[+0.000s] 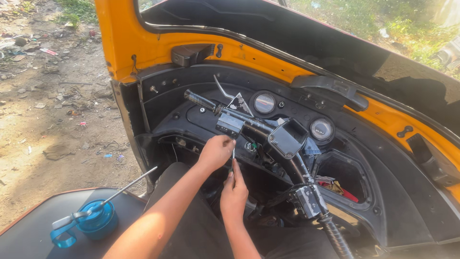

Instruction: The person uses a screwdriver to remove and tighten screws on the steering and dashboard assembly of a yellow auto-rickshaw. They work on the black plastic housing and handle components with a hand tool.

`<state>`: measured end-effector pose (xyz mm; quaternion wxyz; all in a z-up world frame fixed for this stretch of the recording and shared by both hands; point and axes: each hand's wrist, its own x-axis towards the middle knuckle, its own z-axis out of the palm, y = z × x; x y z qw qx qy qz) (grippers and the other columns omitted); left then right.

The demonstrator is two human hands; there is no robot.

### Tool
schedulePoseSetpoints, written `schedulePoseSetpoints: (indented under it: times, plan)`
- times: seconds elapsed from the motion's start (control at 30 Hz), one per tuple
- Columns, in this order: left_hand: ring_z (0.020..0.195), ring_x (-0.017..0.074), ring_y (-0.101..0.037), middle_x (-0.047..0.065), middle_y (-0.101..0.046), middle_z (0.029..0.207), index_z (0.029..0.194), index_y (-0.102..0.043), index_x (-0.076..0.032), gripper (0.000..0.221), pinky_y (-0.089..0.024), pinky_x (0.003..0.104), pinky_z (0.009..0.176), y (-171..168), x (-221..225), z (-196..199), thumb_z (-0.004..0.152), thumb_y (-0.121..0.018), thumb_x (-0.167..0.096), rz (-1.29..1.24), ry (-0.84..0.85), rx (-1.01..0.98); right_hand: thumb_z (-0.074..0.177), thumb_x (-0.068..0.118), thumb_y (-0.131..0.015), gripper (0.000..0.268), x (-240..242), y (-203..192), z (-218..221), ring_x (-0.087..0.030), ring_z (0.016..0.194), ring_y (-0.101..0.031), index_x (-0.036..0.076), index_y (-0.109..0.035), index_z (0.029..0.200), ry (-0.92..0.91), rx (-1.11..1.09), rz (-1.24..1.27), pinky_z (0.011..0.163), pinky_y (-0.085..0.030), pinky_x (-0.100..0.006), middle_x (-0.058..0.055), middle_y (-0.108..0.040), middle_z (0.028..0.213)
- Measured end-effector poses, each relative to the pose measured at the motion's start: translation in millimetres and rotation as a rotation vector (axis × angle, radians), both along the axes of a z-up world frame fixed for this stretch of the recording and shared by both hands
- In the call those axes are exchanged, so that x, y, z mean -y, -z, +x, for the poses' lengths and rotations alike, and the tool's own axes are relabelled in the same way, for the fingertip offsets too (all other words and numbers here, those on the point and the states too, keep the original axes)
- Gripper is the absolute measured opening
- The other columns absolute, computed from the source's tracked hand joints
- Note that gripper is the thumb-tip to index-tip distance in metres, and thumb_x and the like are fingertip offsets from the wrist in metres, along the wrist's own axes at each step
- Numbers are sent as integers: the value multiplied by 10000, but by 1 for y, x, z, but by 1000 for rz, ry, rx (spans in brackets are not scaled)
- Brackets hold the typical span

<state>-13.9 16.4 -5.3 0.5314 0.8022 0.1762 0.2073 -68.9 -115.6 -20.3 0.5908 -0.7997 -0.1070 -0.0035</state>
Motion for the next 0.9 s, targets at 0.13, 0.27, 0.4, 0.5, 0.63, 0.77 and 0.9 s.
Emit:
schedulePoseSetpoints:
  times: [0.13, 0.27, 0.4, 0.5, 0.63, 0.77, 0.9]
  plan:
    - [726, 191, -739, 115, -760, 799, 981, -722, 22, 205, -573, 340, 694, 14, 4, 5, 877, -696, -153, -173, 42, 75, 1014, 134, -486, 465, -1, -4, -4, -68, 591, -463, 157, -562, 1472, -10, -24, 16, 594, -453, -243, -16, -536, 680]
    - [676, 144, -712, 117, -756, 773, 1088, -667, 71, 256, -562, 306, 632, 19, 8, 4, 887, -684, -86, -329, 75, 90, 1029, 138, -457, 485, -4, -6, -5, -55, 545, -397, 171, -530, 1507, -76, -127, 172, 509, -376, -251, 19, -485, 668]
    - [661, 138, -701, 103, -746, 761, 1140, -652, 57, 284, -556, 292, 619, 12, 10, -1, 901, -679, -95, -309, 61, 46, 1043, 151, -422, 499, -6, -9, -9, -41, 507, -361, 192, -494, 1535, -96, -211, 236, 454, -338, -245, 36, -439, 647]
    - [650, 138, -699, 97, -744, 757, 1134, -653, 61, 278, -553, 294, 607, 8, 11, -3, 904, -680, -94, -284, 70, 58, 1035, 145, -431, 507, -6, -9, -12, -32, 520, -380, 190, -488, 1537, -90, -184, 220, 465, -359, -236, 42, -468, 669]
    - [654, 148, -709, 106, -746, 763, 1128, -647, 63, 272, -560, 304, 612, 8, 8, -1, 906, -681, -90, -279, 84, 59, 1042, 145, -435, 490, -5, -8, -10, -31, 516, -396, 178, -501, 1527, -90, -167, 224, 453, -366, -237, 37, -483, 677]
    - [699, 143, -738, 113, -763, 771, 1095, -673, 57, 242, -569, 301, 644, 5, 7, -1, 905, -685, -93, -218, 74, 32, 1042, 155, -416, 502, -7, -11, -11, -40, 479, -391, 200, -475, 1538, -101, -233, 231, 418, -360, -240, 29, -455, 652]
    - [721, 177, -752, 122, -764, 778, 1098, -679, 46, 255, -572, 327, 677, -4, 9, -6, 890, -689, -102, -154, 51, 15, 1053, 175, -398, 503, -8, -11, -12, -35, 470, -378, 201, -446, 1553, -137, -293, 272, 402, -349, -230, 31, -429, 641]
